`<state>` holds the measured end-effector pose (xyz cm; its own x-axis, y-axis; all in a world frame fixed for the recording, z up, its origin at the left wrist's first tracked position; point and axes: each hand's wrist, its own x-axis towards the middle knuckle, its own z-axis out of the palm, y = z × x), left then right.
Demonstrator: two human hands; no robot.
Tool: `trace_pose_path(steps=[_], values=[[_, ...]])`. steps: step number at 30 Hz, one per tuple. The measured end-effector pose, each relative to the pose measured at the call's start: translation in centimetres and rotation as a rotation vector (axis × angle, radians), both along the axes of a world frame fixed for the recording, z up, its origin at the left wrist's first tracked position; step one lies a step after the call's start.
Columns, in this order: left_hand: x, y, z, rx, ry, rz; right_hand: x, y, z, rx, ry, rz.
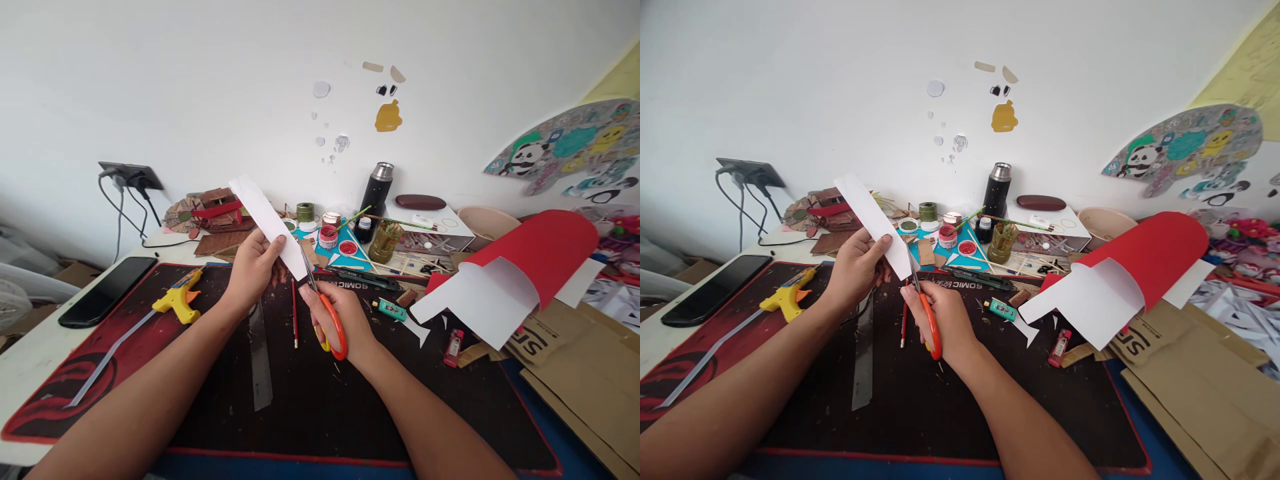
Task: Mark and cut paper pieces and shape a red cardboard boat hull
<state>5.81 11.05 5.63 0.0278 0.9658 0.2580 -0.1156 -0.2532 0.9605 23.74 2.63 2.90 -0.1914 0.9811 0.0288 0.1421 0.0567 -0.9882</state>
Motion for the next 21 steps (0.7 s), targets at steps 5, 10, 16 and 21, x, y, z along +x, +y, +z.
trace_pose_path(steps=[5,10,16,21], values=[[0.01,0.03,-0.12,-0.002,0.013,0.011,0.01,-0.07,0.06,-0.012,0.009,0.001],[0.08,0.04,-0.18,-0.006,0.01,0.016,0.03,-0.11,0.16,-0.003,-0.01,0.004],[0.21,0.0,-0.18,0.0,0.0,0.014,-0.03,-0.1,-0.03,0.002,-0.005,0.004],[0.18,0.05,-0.41,-0.001,-0.001,0.013,-0.04,-0.07,-0.13,-0.002,0.003,0.005]])
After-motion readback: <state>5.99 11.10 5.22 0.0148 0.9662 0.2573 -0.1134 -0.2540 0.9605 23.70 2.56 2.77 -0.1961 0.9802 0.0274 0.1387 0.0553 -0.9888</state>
